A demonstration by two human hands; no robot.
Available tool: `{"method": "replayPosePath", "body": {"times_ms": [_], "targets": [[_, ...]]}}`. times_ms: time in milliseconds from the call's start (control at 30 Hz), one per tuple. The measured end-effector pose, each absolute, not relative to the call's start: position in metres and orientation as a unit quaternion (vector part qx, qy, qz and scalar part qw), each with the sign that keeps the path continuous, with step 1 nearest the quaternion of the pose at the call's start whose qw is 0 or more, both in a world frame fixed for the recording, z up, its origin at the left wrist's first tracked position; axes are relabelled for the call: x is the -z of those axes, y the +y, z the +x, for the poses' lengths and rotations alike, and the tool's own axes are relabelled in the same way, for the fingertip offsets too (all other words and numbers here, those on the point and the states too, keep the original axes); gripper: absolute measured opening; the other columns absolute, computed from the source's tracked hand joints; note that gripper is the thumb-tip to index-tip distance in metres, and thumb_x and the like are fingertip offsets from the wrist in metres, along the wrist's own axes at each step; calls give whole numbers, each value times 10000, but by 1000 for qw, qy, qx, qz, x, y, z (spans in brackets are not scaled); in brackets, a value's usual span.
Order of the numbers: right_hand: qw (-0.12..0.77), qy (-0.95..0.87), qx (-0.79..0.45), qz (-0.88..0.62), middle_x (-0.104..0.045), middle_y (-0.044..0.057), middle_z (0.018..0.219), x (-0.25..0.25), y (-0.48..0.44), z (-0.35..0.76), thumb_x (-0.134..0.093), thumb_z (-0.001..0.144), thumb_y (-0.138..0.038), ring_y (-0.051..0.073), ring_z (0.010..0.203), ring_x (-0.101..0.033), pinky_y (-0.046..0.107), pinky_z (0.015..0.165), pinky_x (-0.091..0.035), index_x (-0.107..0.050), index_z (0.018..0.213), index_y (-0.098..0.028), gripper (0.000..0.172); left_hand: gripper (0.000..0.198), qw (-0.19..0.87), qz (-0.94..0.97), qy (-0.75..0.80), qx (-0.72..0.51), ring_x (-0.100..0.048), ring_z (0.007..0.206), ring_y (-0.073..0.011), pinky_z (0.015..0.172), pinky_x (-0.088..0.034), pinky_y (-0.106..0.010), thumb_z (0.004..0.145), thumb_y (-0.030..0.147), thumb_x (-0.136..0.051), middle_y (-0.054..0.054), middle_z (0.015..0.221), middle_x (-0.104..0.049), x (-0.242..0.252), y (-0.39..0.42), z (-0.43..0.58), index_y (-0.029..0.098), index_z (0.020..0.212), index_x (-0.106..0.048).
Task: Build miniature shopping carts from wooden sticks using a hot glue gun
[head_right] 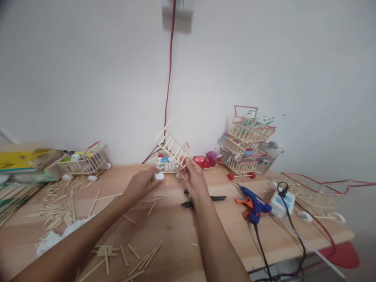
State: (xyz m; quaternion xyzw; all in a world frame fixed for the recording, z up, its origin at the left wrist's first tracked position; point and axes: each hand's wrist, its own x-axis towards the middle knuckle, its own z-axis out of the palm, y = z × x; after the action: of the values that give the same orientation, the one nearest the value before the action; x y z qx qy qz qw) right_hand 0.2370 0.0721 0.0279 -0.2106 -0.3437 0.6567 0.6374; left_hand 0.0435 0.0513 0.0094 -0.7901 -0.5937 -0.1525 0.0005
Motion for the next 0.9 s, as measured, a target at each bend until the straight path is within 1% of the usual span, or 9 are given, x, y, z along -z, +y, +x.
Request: {"method": "replayPosePath", "body": {"times_ms": [100,167,267,333,400,467,633,733,900], "targets": [[643,-350,-655,-189,-589,-33,658,-30,70,238,-876,605,-341,47,561,-511,109,392,-364,-690,739,-172,286,321,3,-745,-578,333,-643,772,-196,672,-410,-275,928,352,-518,-14,803,-680,-37,67,50,204,1212,-508],[645,-354,-651,-186,-593,-33,678,-30,70,239,-873,613,-341,43,568,-511,107,398,-365,-696,746,-174,277,391,-15,-731,-567,379,-639,778,-185,701,-426,-273,919,260,-532,-12,830,-681,-48,78,58,191,1295,-452],[642,-358,-647,-202,-590,-32,690,-29,71,240,-883,593,-349,39,564,-507,111,396,-361,-710,753,-162,300,419,12,-735,-584,344,-621,936,-210,804,-441,-304,925,236,-513,-71,1005,-678,-45,83,59,167,1328,-422],[641,-361,-641,-216,-584,-31,683,-27,72,240,-886,583,-358,41,562,-503,113,391,-354,-718,758,-157,315,328,39,-731,-616,292,-584,1036,-242,869,-430,-346,937,244,-476,-113,1090,-650,-32,76,49,166,1254,-496],[635,-371,-637,-232,-578,-28,662,-25,73,237,-884,580,-374,44,554,-491,118,389,-350,-725,766,-157,327,200,30,-733,-629,257,-589,1003,-256,860,-432,-364,939,221,-443,-133,1008,-653,-15,64,33,154,1043,-601],[622,-387,-634,-247,-582,-21,653,-22,72,231,-881,575,-393,51,550,-482,127,384,-338,-727,766,-156,342,195,14,-744,-629,224,-601,954,-256,849,-435,-372,935,210,-438,-134,925,-647,1,49,17,144,909,-619],[563,-438,-635,-296,-608,-6,665,-12,70,204,-853,587,-447,75,541,-490,165,380,-303,-701,756,-157,369,200,-29,-808,-562,175,-615,951,-222,869,-429,-346,932,301,-499,-110,970,-663,21,18,3,166,884,-638],[511,-484,-634,-321,-582,-14,630,-8,73,184,-829,592,-496,77,522,-479,174,385,-287,-660,711,-156,398,237,-64,-855,-491,155,-637,867,-185,819,-435,-293,936,328,-511,-61,891,-700,20,3,7,192,818,-666],[428,-588,-559,-397,-559,-26,542,0,96,146,-730,644,-590,76,447,-461,187,387,-295,-592,644,-175,437,425,-44,-854,-444,267,-629,742,-185,725,-424,-298,990,382,-382,-60,769,-711,17,-18,0,172,758,-670]]}}
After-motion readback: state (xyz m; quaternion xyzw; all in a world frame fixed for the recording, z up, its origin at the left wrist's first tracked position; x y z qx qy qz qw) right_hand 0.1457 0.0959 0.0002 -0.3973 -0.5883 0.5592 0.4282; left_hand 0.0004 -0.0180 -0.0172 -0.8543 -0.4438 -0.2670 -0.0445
